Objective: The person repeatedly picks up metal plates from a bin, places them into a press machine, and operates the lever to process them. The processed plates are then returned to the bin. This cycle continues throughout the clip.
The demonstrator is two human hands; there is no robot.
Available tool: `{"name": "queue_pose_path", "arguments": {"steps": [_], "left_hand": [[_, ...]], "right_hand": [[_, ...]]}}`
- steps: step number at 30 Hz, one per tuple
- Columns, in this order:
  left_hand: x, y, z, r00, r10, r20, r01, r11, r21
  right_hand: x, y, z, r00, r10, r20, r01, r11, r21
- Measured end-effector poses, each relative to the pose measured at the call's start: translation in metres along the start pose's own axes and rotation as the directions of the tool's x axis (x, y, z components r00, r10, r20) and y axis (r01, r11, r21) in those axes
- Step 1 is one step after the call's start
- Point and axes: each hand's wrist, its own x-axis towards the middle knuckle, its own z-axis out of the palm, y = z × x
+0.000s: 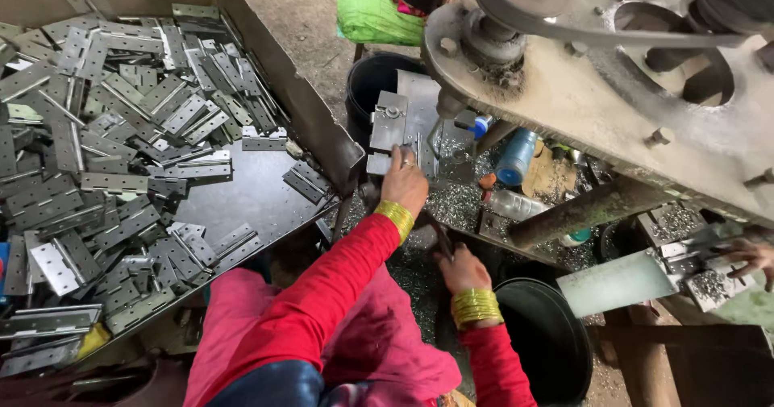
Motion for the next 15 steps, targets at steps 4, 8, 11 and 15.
{"name": "queue_pose_path", "arguments": {"steps": [4,8,11,15], "left_hand": [[-0.005,-0.001,-0.009,0.997,-0.004,-0.083,0.003,1.0,-0.007],[-0.007,-0.018,-0.012,0.997,-0.016,-0.071,0.011,0.998,-0.059],[0.005,-0.021,-0.011,0.998,-0.022,-0.065,0.018,0.998,-0.058],[0.016,-0.007,-0.009,0.991,-0.085,-0.105,0.074,0.992,-0.103]], "right_hand": [[-0.019,0.001,0.033,0.993,0.102,-0.051,-0.1,0.994,0.044],[-0.023,0.01,0.05,0.998,0.024,-0.065,-0.007,0.969,0.245],[-0.002,0.017,0.031,0.998,-0.001,-0.056,0.006,0.996,0.089],[-0.001,0.013,0.024,0.998,0.049,-0.044,-0.05,0.999,-0.023]]}}
